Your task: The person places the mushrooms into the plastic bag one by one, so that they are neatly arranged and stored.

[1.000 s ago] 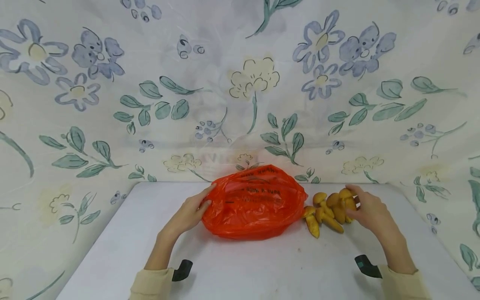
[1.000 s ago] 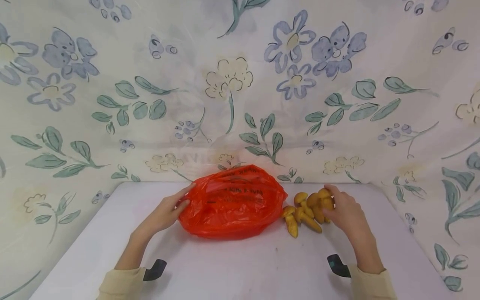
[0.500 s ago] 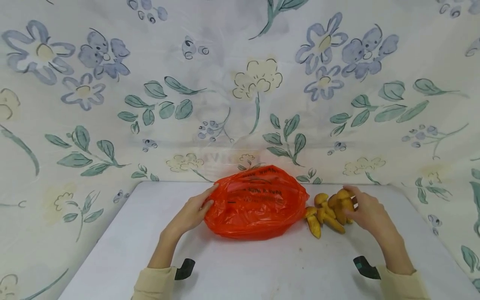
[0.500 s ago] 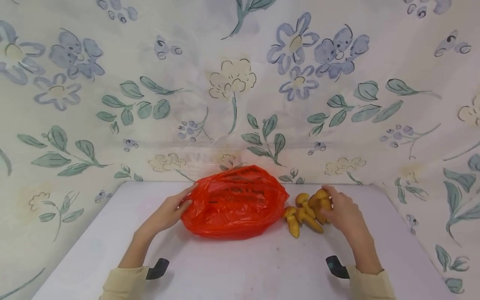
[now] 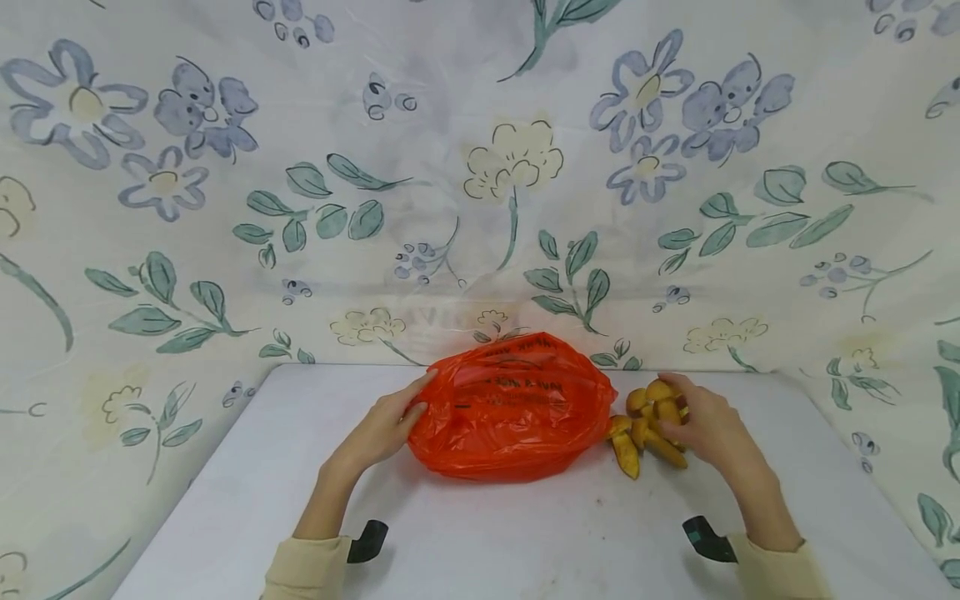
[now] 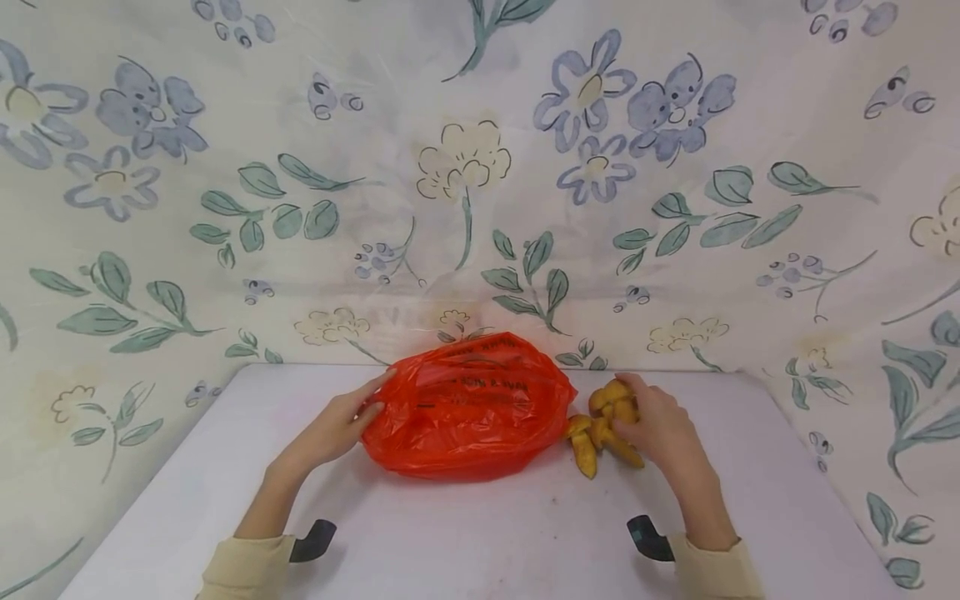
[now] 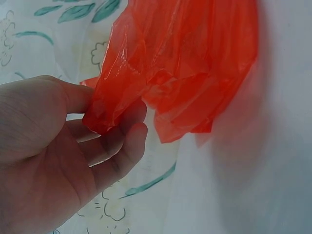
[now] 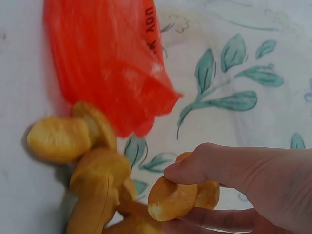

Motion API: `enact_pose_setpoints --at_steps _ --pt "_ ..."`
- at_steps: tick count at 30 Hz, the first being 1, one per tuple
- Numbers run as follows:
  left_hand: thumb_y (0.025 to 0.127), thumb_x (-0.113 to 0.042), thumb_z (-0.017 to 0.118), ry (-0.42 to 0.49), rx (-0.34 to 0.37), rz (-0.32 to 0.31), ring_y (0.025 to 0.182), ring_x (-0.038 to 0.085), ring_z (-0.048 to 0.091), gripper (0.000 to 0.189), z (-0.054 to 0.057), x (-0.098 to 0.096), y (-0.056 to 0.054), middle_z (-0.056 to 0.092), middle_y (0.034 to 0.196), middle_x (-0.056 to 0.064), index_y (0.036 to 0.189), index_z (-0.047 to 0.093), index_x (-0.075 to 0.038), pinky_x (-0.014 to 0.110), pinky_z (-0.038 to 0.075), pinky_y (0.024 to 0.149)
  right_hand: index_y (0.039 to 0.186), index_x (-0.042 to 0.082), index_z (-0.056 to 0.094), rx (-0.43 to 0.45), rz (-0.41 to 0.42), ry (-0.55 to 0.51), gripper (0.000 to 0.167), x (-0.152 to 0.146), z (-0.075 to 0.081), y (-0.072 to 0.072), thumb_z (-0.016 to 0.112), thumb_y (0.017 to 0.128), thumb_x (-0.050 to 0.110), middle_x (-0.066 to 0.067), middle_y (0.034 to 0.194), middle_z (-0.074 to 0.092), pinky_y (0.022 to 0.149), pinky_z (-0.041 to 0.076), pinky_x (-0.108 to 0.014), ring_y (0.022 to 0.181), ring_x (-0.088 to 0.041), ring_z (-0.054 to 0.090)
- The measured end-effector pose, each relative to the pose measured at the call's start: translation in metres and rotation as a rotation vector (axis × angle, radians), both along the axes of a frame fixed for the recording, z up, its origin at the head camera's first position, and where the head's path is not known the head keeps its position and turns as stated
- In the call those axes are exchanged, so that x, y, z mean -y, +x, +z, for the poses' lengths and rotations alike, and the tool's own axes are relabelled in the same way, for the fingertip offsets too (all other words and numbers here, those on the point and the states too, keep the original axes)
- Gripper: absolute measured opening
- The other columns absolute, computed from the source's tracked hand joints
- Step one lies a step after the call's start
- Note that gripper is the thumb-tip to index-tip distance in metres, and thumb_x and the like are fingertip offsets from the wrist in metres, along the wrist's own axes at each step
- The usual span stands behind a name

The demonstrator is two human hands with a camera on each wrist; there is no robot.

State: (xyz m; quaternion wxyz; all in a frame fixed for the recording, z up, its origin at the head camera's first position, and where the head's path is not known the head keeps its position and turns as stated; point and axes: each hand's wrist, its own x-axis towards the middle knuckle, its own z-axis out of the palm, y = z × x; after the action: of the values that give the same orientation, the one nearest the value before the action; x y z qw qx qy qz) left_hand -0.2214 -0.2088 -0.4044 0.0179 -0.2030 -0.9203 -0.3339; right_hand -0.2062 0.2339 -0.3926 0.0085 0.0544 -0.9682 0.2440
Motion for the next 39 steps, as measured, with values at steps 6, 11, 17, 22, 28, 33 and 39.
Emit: enact_pose_setpoints --at_steps 6,11,17,22,28,33,39 --pt "0.099 -0.003 0.052 0.002 0.003 0.000 0.134 0.038 0.049 0.056 -0.001 -0.001 0.000 0.044 0.152 0.017 0.152 0.036 -0.012 0.051 0.048 0.104 0.144 0.005 0.041 -0.002 0.022 -0.044 0.066 0.016 0.009 -0.002 0.071 0.085 0.016 -0.024 0.119 0.061 0.076 0.060 -0.043 0.096 -0.032 0.059" --pt "0.099 -0.004 0.052 -0.001 0.005 0.002 0.134 0.038 0.050 0.056 -0.001 -0.002 0.000 0.045 0.151 0.017 0.152 0.036 -0.011 0.050 0.048 0.104 0.143 0.006 0.043 -0.009 0.045 -0.083 0.064 0.030 0.014 -0.003 0.071 0.086 0.014 -0.020 0.119 0.063 0.080 0.060 -0.043 0.101 -0.032 0.061" --pt "0.099 -0.004 0.052 -0.004 0.009 -0.005 0.135 0.038 0.048 0.056 -0.001 -0.002 -0.001 0.044 0.152 0.018 0.152 0.036 -0.011 0.051 0.047 0.105 0.145 0.009 0.042 0.025 0.057 -0.143 0.066 0.045 0.018 -0.007 0.071 0.086 0.016 -0.018 0.123 0.062 0.072 0.061 -0.034 0.102 -0.030 0.061" --pt "0.099 -0.004 0.052 -0.005 0.013 -0.008 0.136 0.038 0.047 0.056 -0.003 -0.002 -0.001 0.044 0.152 0.018 0.153 0.035 -0.012 0.051 0.046 0.105 0.146 0.011 0.042 0.027 0.069 -0.162 0.066 0.056 0.023 -0.010 0.069 0.086 0.014 -0.017 0.121 0.062 0.069 0.060 -0.031 0.098 -0.028 0.061" --pt "0.099 -0.004 0.052 -0.011 -0.004 -0.008 0.134 0.037 0.049 0.056 -0.003 -0.004 -0.001 0.045 0.151 0.018 0.152 0.036 -0.011 0.051 0.047 0.105 0.146 0.014 0.042 0.001 0.077 -0.146 0.064 0.067 0.031 -0.012 0.067 0.086 0.014 -0.015 0.119 0.062 0.065 0.057 -0.027 0.095 -0.027 0.060" --pt "0.099 -0.005 0.052 -0.012 0.005 -0.004 0.133 0.037 0.050 0.057 -0.003 -0.005 0.000 0.045 0.151 0.018 0.153 0.035 -0.013 0.050 0.047 0.104 0.146 0.015 0.042 -0.013 0.078 -0.134 0.066 0.078 0.036 -0.014 0.069 0.086 0.017 -0.014 0.120 0.062 0.069 0.059 -0.030 0.102 -0.029 0.059" --pt "0.099 -0.004 0.052 -0.012 -0.006 -0.001 0.132 0.037 0.052 0.056 -0.003 -0.003 0.001 0.046 0.150 0.018 0.152 0.036 -0.012 0.050 0.048 0.104 0.146 0.013 0.043 -0.050 0.101 -0.123 0.067 0.097 0.040 -0.017 0.071 0.084 0.016 -0.015 0.130 0.060 0.085 0.059 -0.044 0.106 -0.031 0.057"
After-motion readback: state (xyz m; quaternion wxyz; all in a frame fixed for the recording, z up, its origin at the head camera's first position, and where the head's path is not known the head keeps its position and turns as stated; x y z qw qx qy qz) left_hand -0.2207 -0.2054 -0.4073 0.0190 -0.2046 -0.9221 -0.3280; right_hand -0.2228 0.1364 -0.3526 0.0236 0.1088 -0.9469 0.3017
